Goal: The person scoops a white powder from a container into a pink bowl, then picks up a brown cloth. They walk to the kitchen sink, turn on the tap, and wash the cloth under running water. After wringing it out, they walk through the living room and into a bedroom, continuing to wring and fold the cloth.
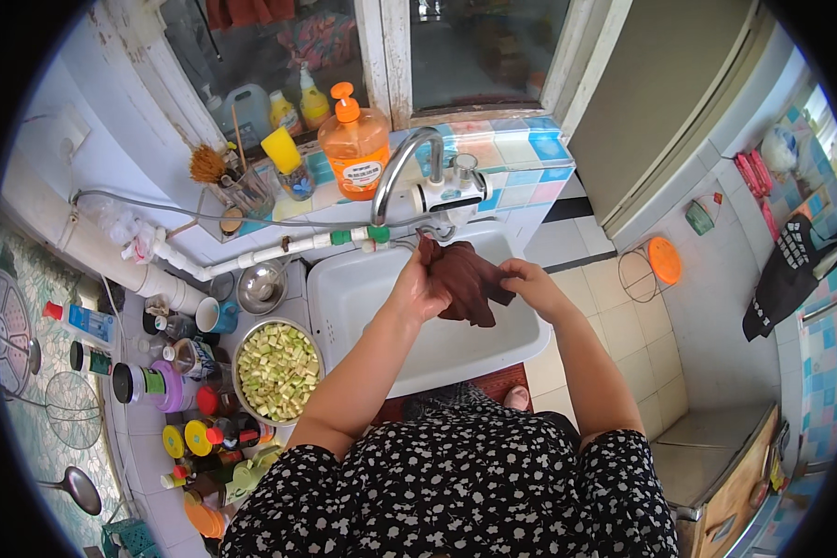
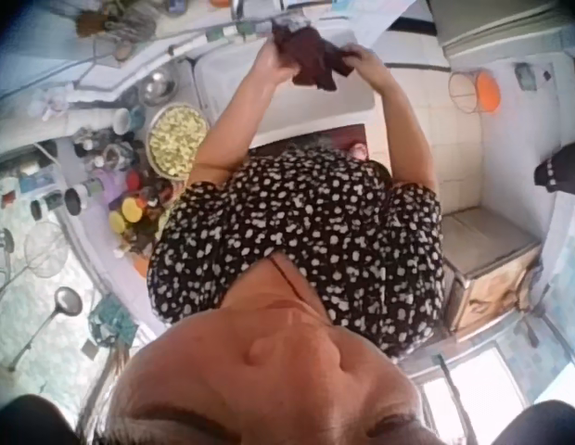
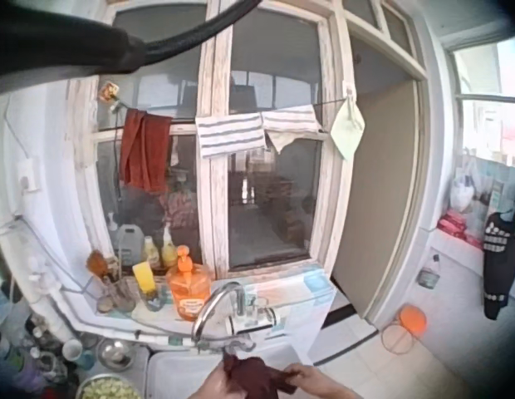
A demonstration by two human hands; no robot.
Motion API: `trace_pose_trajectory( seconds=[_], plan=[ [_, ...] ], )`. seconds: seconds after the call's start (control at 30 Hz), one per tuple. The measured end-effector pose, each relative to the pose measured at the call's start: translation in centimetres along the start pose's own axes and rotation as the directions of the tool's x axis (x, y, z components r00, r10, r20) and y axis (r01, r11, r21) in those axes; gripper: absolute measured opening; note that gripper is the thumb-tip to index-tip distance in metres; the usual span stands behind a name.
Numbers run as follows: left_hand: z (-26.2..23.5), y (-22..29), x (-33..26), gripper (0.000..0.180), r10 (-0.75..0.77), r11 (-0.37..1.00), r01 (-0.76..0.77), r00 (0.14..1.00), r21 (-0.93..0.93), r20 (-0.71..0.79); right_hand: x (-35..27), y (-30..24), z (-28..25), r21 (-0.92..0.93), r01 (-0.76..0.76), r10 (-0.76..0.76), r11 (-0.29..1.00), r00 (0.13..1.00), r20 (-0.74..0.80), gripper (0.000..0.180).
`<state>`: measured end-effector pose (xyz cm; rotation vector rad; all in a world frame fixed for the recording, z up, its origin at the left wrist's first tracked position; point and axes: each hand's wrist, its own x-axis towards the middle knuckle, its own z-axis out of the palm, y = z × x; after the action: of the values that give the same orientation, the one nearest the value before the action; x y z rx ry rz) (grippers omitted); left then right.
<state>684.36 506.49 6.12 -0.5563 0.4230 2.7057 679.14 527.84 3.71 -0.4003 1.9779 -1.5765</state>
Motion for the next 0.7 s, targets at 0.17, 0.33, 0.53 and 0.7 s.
trace_pose_trajectory(
  seconds=[0.17, 0.33, 0.53, 0.7],
  plan=[
    [4.6, -3.2, 4.2, 0.032, -0.174, 0.984, 0.179, 0.933, 0.013, 0.316, -5.2, -0.9, -7.2, 0.506, 0.143, -0.122, 0.851, 0.990, -0.075, 0.020],
    [9.9, -12.5, 10.4, 0.074, -0.183, 0.961, 0.112, 0.944, 0.255, 0.275, -12.9, -4.2, -17.2, 0.853, 0.305, -0.244, 0.424, 0.945, -0.217, 0.029],
    [16.8, -30.9, 16.7, 0.089, -0.448, 0.893, 0.358, 0.761, 0.273, 0.468, -19.7, 5.3, -35.8, 0.880, 0.456, -0.308, 0.137, 0.864, -0.399, 0.042],
    [24.4, -37.2, 21.8, 0.050, -0.301, 0.907, 0.132, 0.866, 0.399, 0.399, -23.2, 11.7, -37.6, 0.896, 0.444, -0.139, 0.008, 0.888, -0.439, 0.093]
  ],
)
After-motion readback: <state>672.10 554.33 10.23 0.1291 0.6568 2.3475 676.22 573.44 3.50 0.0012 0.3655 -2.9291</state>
